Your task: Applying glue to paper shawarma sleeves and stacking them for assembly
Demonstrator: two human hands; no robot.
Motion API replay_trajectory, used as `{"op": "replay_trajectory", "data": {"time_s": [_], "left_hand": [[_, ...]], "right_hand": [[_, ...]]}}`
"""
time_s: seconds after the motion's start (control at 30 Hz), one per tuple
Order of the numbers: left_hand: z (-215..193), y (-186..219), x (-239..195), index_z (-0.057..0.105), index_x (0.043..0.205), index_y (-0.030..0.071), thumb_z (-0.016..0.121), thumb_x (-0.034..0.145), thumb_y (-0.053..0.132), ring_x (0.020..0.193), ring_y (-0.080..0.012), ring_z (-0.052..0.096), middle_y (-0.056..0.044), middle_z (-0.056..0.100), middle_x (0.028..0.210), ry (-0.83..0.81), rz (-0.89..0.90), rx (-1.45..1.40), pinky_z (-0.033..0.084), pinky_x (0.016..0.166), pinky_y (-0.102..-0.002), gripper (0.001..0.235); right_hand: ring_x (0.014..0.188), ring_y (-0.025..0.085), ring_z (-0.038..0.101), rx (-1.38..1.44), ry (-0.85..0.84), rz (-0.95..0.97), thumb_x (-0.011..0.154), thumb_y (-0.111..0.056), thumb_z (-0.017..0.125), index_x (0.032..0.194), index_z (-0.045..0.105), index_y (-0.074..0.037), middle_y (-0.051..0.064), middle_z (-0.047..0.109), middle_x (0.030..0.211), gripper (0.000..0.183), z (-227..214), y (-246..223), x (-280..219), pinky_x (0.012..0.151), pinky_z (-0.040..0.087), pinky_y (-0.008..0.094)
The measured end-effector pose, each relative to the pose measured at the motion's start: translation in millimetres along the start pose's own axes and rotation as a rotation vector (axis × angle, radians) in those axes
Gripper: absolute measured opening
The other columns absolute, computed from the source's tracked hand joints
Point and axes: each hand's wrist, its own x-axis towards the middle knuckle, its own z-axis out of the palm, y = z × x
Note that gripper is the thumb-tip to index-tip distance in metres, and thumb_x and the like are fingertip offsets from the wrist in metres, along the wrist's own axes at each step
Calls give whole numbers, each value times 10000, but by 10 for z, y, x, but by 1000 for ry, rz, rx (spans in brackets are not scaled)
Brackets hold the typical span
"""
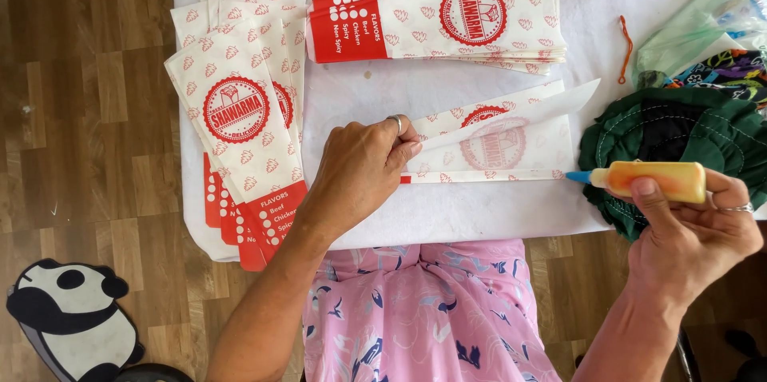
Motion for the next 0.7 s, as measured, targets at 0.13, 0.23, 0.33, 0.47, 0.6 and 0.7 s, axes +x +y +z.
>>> {"op": "replay_trajectory", "data": {"time_s": [0.13, 0.23, 0.33, 0.47, 0.6, 0.7], "left_hand": [[-21, 14, 13, 697, 795, 66, 699, 905, 110, 391, -203, 596, -48, 700, 573, -6, -14, -25, 451, 465, -357, 119], [-27, 13, 19, 691, 777, 69, 705, 896, 115, 371, -204, 555, -49, 680, 548, -6, -23, -19, 425, 451, -362, 128], [-36, 1, 18, 705, 782, 71, 710, 893, 117, 360, -193, 534, -43, 663, 531, 8, -17, -25, 419, 445, -353, 120], [-80, 16, 51, 708, 768, 59, 694, 889, 126, 389, -201, 553, -36, 682, 553, -12, -38, -83, 449, 471, -352, 139], [-125, -2, 120, 727, 801, 45, 698, 891, 154, 414, -194, 567, -36, 681, 562, -82, -130, -103, 461, 476, -354, 144], [-129, -57, 160, 734, 816, 35, 695, 877, 172, 455, -183, 598, -35, 699, 592, -105, -174, -155, 484, 514, -342, 155]], "right_hand": [[865, 110, 679, -73, 11, -23, 1026, 112, 831, 1122, 570, -66, 91, 703, 1113, 331, 84, 2, -29, 759, 557, 153], [936, 104, 691, -38, -25, 7, 994, 40, 839, 1182, 568, 15, 116, 695, 1151, 332, 145, -24, -46, 873, 611, 163], [819, 94, 663, -67, 0, -39, 1032, 110, 830, 1126, 592, -46, 89, 707, 1087, 300, 32, 20, 0, 713, 554, 155], [1045, 207, 758, -13, -16, -25, 1066, 78, 802, 1193, 545, -25, 139, 700, 1197, 304, 44, 8, -5, 890, 679, 237], [890, 154, 727, 52, -33, 29, 953, 59, 813, 1151, 591, -30, 129, 705, 1092, 311, 376, -32, -128, 785, 662, 218], [730, 55, 564, 16, -113, 9, 911, 47, 826, 1115, 612, -19, 43, 662, 941, 303, 697, -95, -247, 687, 480, 156]]}}
